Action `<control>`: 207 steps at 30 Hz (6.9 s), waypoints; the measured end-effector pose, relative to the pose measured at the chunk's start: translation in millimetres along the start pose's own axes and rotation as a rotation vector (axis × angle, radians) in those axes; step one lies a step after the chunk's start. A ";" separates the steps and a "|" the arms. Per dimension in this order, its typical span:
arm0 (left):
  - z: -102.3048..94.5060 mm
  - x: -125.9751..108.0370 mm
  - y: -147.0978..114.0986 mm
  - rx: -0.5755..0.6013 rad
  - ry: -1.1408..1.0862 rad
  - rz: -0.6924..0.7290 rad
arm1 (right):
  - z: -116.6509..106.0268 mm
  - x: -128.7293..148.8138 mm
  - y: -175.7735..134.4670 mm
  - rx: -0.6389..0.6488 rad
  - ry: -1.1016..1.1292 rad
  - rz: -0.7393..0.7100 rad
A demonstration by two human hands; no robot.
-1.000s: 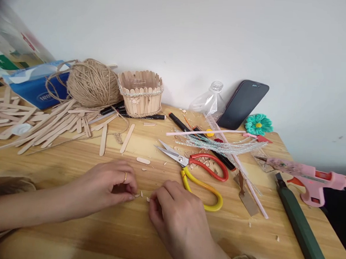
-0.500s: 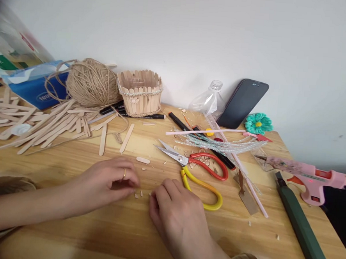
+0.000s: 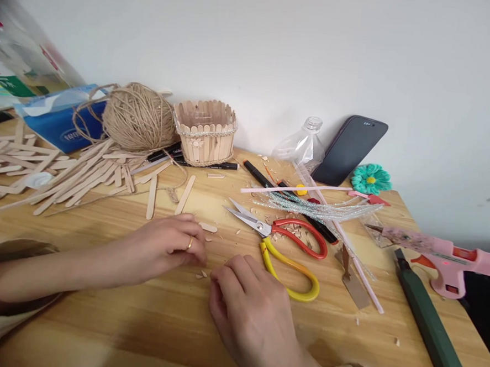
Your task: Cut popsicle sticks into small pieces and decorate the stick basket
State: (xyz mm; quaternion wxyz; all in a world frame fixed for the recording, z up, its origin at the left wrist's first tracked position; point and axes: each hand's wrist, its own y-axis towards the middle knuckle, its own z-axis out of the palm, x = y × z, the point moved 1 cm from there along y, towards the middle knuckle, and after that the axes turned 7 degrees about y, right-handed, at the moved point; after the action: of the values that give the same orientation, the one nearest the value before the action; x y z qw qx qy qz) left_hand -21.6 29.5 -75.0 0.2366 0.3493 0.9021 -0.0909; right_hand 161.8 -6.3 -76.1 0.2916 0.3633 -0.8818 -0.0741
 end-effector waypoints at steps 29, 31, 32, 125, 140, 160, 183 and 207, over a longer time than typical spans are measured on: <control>0.6 -14.1 -3.8 0.091 0.167 -0.025 | 7.8 -0.5 -5.7 0.061 0.023 0.005; 2.6 -17.1 -5.6 0.086 0.223 -0.045 | 9.1 -0.8 -5.2 0.051 -0.004 -0.005; 3.7 -18.1 -6.9 0.085 0.241 -0.065 | 9.9 -0.9 -4.9 0.042 -0.015 -0.007; 11.0 -4.9 -5.6 -0.170 0.135 0.022 | 6.6 -6.6 6.6 0.058 0.033 0.076; 13.2 -11.4 -9.5 -0.257 0.257 0.074 | 8.1 -5.1 6.2 0.060 0.021 0.070; 14.7 -11.5 -9.9 -0.229 0.225 0.046 | 8.8 -4.0 6.6 0.064 0.085 0.082; 14.6 -8.7 -10.6 -0.228 0.189 0.068 | 10.7 -4.4 4.2 0.038 0.068 0.065; 13.9 -7.5 -10.2 -0.243 0.191 0.066 | 11.3 -6.0 2.5 -0.002 0.085 -0.009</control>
State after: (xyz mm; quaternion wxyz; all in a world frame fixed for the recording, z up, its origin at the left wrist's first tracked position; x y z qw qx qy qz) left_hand -18.6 13.0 -83.4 0.1932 0.3546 0.9128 0.0604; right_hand 157.2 -1.3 -87.3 0.3288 0.3696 -0.8669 -0.0610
